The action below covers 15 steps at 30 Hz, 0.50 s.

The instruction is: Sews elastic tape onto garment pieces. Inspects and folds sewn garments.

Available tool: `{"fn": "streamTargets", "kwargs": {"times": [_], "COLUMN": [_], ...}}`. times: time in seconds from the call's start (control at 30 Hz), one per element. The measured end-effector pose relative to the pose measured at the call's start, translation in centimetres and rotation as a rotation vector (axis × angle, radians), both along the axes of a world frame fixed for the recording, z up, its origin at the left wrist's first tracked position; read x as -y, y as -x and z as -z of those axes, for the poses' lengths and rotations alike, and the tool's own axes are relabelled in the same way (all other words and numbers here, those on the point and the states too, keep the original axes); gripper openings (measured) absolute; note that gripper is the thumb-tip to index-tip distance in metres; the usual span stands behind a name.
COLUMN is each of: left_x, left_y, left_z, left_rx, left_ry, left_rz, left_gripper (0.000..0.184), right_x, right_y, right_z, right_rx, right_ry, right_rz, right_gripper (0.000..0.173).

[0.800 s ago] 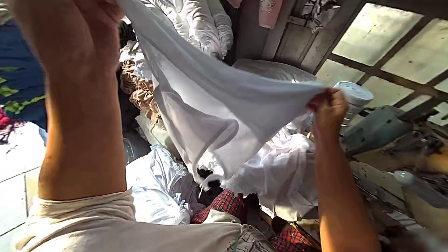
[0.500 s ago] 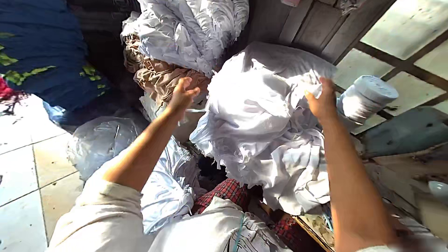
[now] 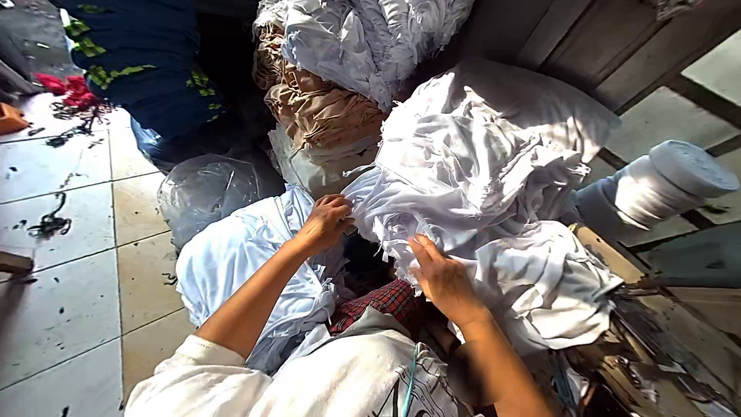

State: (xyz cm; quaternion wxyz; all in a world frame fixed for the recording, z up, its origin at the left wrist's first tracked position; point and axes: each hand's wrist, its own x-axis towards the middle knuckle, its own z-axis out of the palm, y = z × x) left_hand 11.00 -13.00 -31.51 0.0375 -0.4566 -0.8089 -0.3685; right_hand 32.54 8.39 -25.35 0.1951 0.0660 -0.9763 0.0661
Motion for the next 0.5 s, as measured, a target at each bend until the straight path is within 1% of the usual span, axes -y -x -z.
{"fn": "streamTargets", "kwargs": {"times": [0.03,0.07,0.1,0.17,0.2,0.27,0.3,0.33,0.37,0.4,0.43,0.47,0.5], "left_x": [0.5,1.4,2.7,6.0,7.9,11.7,13.7,16.1,18.9,22.9,26.4,29.1,30.8], "left_y": [0.1,0.2,0.2,-0.3,-0.9,-2.9,-4.0,-5.0,-5.7,-5.9,-6.5,-7.7,-8.9], "left_z": [-0.7,-1.7,-2.9,-5.2,-6.9,-10.8,-12.2,-13.1,-13.3,-12.7,-12.6,-12.9,-13.1], "left_rx": [0.003,0.07,0.201,0.452,0.554,0.65,0.67,0.679,0.654,0.583,0.475,0.334,0.196], "left_ry": [0.03,0.012,-0.082,-0.476,-0.653,-0.901,-1.0,-1.1,-1.199,-1.241,-1.231,-1.218,-1.225], "left_rz": [0.003,0.0,-0.014,-0.034,-0.019,-0.006,0.005,0.041,0.118,0.242,0.297,0.182,-0.023], "left_gripper": [0.016,0.018,0.02,0.018,0.019,0.025,0.027,0.027,0.024,0.022,0.022,0.018,0.015], "right_x": [-0.1,-0.3,-0.5,-0.9,-1.0,-0.9,-0.4,0.3,1.1,2.1,3.3,4.7,6.0], "right_y": [0.1,0.0,-0.4,-1.4,-1.9,-2.4,-2.5,-2.6,-2.6,-2.6,-2.5,-2.0,-1.1], "right_z": [0.0,-0.2,-0.7,-2.2,-3.1,-5.6,-7.2,-8.8,-10.4,-12.1,-13.6,-15.1,-16.5], "right_rx": [0.014,0.007,0.011,-0.001,-0.037,-0.169,-0.251,-0.322,-0.375,-0.388,-0.406,-0.443,-0.488], "right_ry": [-0.045,-0.076,-0.094,-0.104,-0.127,-0.17,-0.158,-0.107,-0.017,0.105,0.25,0.369,0.454], "right_rz": [0.023,0.035,0.042,0.03,0.005,-0.112,-0.194,-0.285,-0.374,-0.457,-0.54,-0.601,-0.634], "right_gripper": [0.04,0.036,0.033,0.032,0.031,0.018,0.017,0.018,0.019,0.02,0.018,0.016,0.013]}}
